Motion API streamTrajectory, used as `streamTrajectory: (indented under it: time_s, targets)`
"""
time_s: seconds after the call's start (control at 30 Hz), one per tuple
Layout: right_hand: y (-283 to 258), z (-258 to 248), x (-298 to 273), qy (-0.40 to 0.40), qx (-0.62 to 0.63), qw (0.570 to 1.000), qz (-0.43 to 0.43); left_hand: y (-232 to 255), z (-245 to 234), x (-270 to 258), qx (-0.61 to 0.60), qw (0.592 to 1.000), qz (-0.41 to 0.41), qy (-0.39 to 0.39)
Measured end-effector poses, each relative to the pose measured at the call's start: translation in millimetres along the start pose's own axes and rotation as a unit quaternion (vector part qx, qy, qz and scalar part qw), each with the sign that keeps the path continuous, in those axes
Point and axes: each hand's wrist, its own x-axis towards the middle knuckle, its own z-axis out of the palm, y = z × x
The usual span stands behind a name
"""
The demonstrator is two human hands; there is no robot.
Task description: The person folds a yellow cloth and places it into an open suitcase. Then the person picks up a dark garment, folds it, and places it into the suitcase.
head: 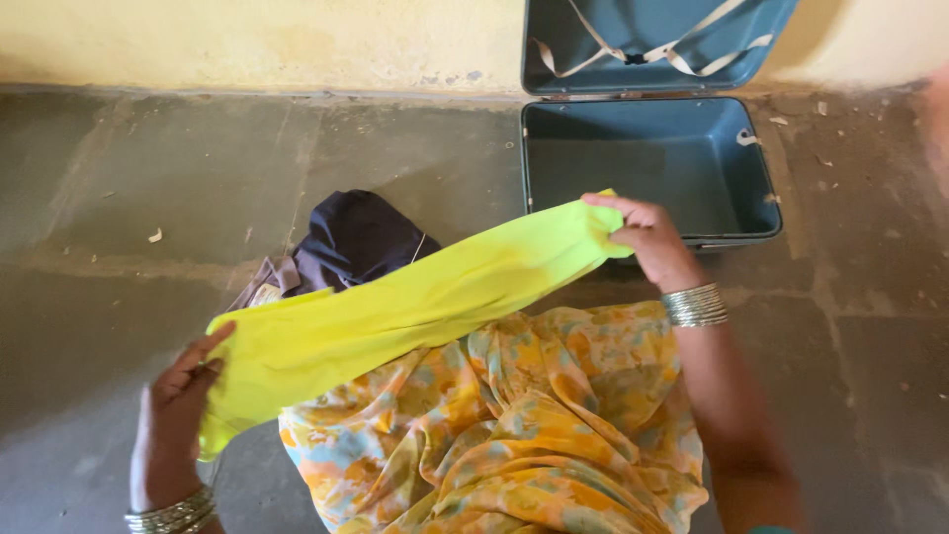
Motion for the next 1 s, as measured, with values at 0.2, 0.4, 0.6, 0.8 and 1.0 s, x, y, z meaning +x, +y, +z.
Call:
streamTrajectory:
  time_s: [0.2,0.4,0.6,0.8,1.0]
  targets:
    - [-23.5,-51.4,-11.4,0.022,-0.010,0.999,-0.032,35.4,-7.3,12.8,-0.068,0.997,0.006,0.032]
    - [-23.0,-90.8,-36.9,0.015,-0.033,0.999,-0.032,52.2,-20.2,5.2,-0.089,0.996,0.010,0.019]
    - [-7.5,-118.2,-91.4,0.023,-0.080,0.995,0.060,45.0,-19.6,-10.7,-0.113,0.993,-0.042,-0.013]
    - [23.5,-122.7,-127.0,0.015,-0.145,0.964,0.224,-32.7,-4.8,-2.8,-0.018,0.980,-0.178,-0.090]
    - [90.8,-112.2,-148.1,-0.026,-0.232,0.924,0.303,-95.1,-14.3,-9.4,0.048,0.980,-0.038,-0.192]
